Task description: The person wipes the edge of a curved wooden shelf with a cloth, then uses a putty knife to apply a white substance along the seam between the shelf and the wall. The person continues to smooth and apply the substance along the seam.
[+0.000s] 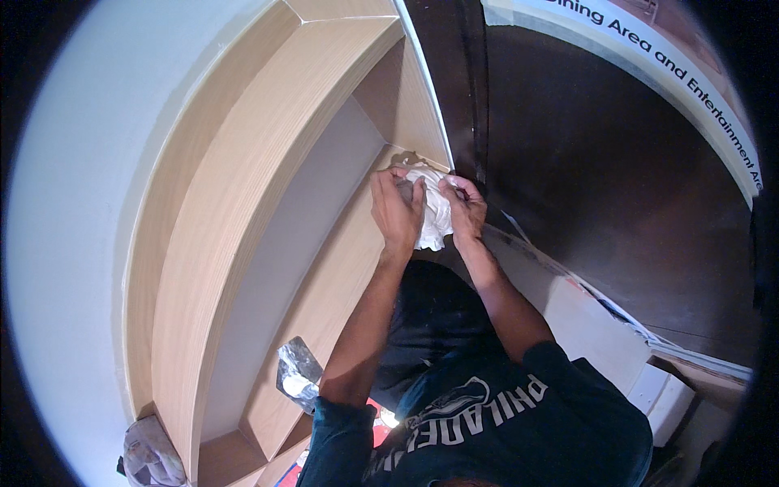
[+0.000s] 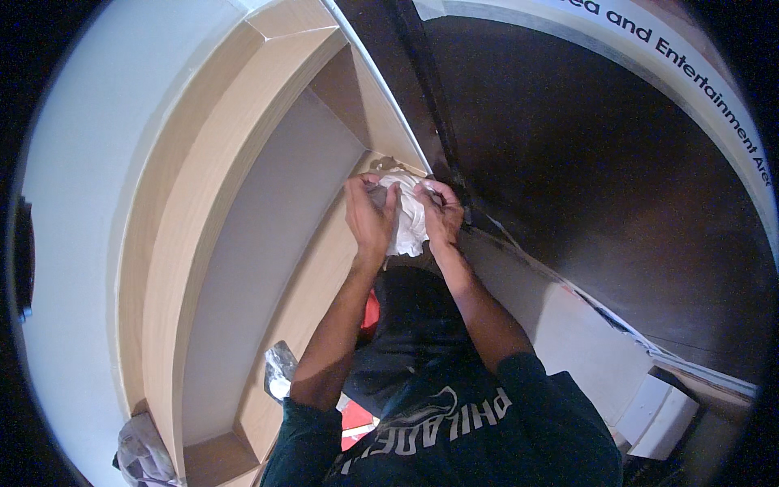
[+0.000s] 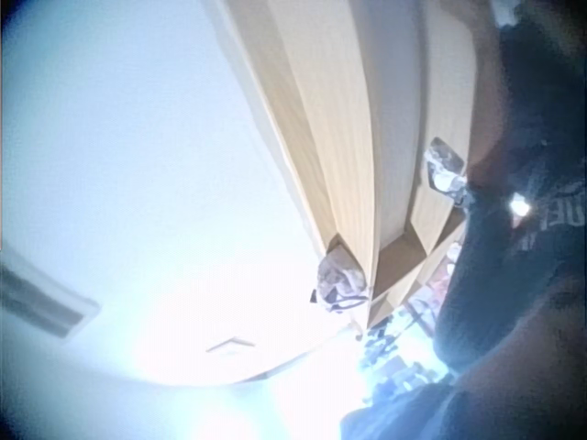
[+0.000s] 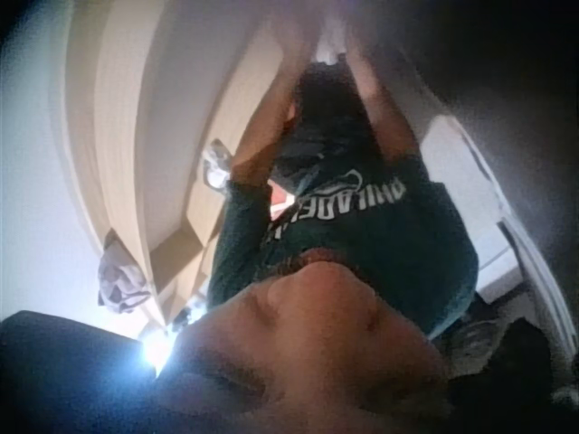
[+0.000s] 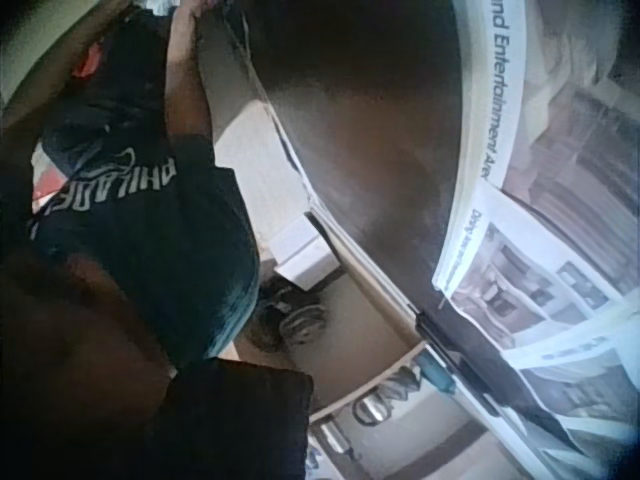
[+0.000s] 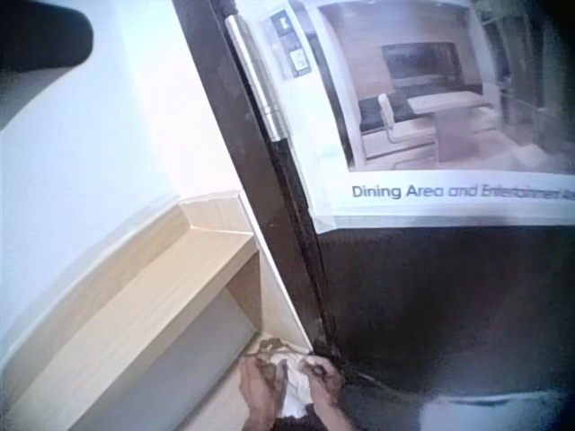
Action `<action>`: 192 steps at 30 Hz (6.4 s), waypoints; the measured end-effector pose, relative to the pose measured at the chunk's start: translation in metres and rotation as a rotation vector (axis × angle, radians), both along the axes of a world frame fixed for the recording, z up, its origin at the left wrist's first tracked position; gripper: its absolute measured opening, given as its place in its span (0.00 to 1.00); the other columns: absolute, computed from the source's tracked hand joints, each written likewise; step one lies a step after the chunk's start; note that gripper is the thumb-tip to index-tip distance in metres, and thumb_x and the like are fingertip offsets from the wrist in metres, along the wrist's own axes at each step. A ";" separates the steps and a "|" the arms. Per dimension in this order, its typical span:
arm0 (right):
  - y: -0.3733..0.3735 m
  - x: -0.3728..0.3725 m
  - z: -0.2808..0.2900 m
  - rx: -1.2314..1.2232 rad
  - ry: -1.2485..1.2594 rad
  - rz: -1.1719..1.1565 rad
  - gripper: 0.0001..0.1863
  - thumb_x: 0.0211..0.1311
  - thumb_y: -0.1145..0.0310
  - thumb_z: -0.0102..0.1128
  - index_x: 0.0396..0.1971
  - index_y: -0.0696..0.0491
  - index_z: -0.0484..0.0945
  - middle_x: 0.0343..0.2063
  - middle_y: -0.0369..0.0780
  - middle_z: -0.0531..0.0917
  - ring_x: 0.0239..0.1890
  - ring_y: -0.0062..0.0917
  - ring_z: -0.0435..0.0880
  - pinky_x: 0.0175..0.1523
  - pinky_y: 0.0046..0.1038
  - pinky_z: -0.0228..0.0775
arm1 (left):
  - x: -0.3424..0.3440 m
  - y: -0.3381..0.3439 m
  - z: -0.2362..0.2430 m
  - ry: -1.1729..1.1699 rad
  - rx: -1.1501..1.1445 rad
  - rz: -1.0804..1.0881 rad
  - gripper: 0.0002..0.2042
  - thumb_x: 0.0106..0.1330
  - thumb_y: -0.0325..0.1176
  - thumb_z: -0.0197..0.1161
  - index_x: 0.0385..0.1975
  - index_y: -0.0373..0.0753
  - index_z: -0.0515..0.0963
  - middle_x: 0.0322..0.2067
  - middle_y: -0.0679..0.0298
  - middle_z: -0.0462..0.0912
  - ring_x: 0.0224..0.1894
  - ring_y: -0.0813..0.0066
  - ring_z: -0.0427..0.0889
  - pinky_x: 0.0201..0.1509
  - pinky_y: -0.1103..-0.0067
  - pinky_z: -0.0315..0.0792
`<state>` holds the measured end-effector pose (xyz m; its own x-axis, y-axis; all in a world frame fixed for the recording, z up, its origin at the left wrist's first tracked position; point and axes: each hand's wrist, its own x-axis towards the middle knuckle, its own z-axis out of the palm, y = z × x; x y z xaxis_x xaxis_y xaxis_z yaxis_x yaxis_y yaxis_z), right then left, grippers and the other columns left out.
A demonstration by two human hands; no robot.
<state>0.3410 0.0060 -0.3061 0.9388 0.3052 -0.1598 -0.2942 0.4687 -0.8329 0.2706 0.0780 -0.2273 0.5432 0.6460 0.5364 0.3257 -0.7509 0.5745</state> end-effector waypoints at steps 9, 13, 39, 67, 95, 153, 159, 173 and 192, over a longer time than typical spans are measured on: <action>0.005 0.001 -0.010 -0.094 0.052 -0.041 0.10 0.53 0.71 0.71 0.32 0.57 0.79 0.30 0.36 0.83 0.33 0.17 0.79 0.40 0.20 0.72 | 0.011 0.011 -0.003 0.283 0.491 -0.053 0.18 0.60 0.34 0.61 0.51 0.41 0.76 0.51 0.57 0.74 0.52 0.55 0.72 0.55 0.60 0.66; 0.019 -0.001 -0.004 -0.047 0.001 -0.227 0.10 0.53 0.71 0.71 0.29 0.58 0.77 0.29 0.38 0.83 0.31 0.18 0.78 0.38 0.21 0.72 | 0.013 0.008 -0.003 0.395 0.271 -0.204 0.16 0.60 0.34 0.61 0.50 0.45 0.78 0.48 0.58 0.76 0.50 0.59 0.74 0.51 0.62 0.67; 0.043 0.006 -0.020 -0.218 -0.002 -0.364 0.21 0.51 0.58 0.72 0.31 0.61 0.76 0.34 0.44 0.82 0.37 0.29 0.79 0.44 0.32 0.74 | 0.031 0.006 -0.009 0.219 -0.122 -0.107 0.10 0.59 0.37 0.61 0.40 0.45 0.79 0.44 0.59 0.79 0.51 0.57 0.75 0.48 0.58 0.66; 0.042 -0.003 0.010 0.159 0.151 -0.355 0.12 0.56 0.72 0.68 0.34 0.58 0.73 0.37 0.44 0.80 0.40 0.30 0.80 0.45 0.31 0.75 | 0.041 -0.001 0.016 0.080 -0.439 -0.152 0.08 0.56 0.29 0.65 0.34 0.37 0.77 0.26 0.53 0.83 0.30 0.58 0.83 0.38 0.69 0.74; 0.037 0.008 0.052 0.327 0.238 -0.112 0.14 0.60 0.68 0.65 0.41 0.58 0.72 0.41 0.44 0.80 0.41 0.31 0.81 0.45 0.33 0.77 | 0.048 -0.003 0.046 -0.090 -0.450 -0.141 0.08 0.55 0.31 0.66 0.32 0.37 0.76 0.27 0.52 0.83 0.33 0.53 0.83 0.39 0.66 0.73; 0.022 -0.004 0.126 0.496 0.166 -0.046 0.13 0.62 0.68 0.63 0.42 0.58 0.75 0.42 0.42 0.80 0.45 0.25 0.79 0.52 0.29 0.71 | 0.048 0.019 0.113 -0.209 -0.287 -0.237 0.12 0.58 0.32 0.68 0.36 0.33 0.77 0.33 0.52 0.82 0.37 0.61 0.80 0.44 0.71 0.72; 0.014 -0.004 0.139 0.503 0.065 -0.051 0.11 0.62 0.68 0.64 0.39 0.58 0.76 0.38 0.41 0.82 0.42 0.23 0.79 0.50 0.27 0.71 | 0.053 0.012 0.125 -0.245 -0.299 -0.230 0.13 0.55 0.33 0.70 0.35 0.33 0.76 0.32 0.53 0.82 0.35 0.58 0.81 0.43 0.70 0.73; 0.006 0.007 0.167 0.472 -0.093 -0.065 0.10 0.64 0.68 0.62 0.40 0.59 0.77 0.38 0.40 0.83 0.40 0.19 0.79 0.48 0.22 0.70 | 0.061 0.006 0.149 -0.288 -0.233 -0.163 0.22 0.57 0.47 0.70 0.39 0.32 0.76 0.35 0.51 0.81 0.40 0.59 0.80 0.49 0.71 0.71; -0.114 -0.001 0.043 -0.408 -0.744 0.120 0.11 0.68 0.65 0.54 0.42 0.58 0.77 0.32 0.36 0.82 0.35 0.20 0.79 0.42 0.24 0.70 | -0.038 -0.032 0.003 -0.451 -0.599 -0.277 0.10 0.62 0.33 0.66 0.33 0.34 0.74 0.32 0.64 0.81 0.37 0.78 0.77 0.43 0.78 0.72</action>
<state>0.3402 -0.1084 -0.2631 0.8077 0.4622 0.3660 0.3674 0.0908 -0.9256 0.2325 0.0456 -0.2244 0.5394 0.7672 0.3471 -0.1871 -0.2927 0.9377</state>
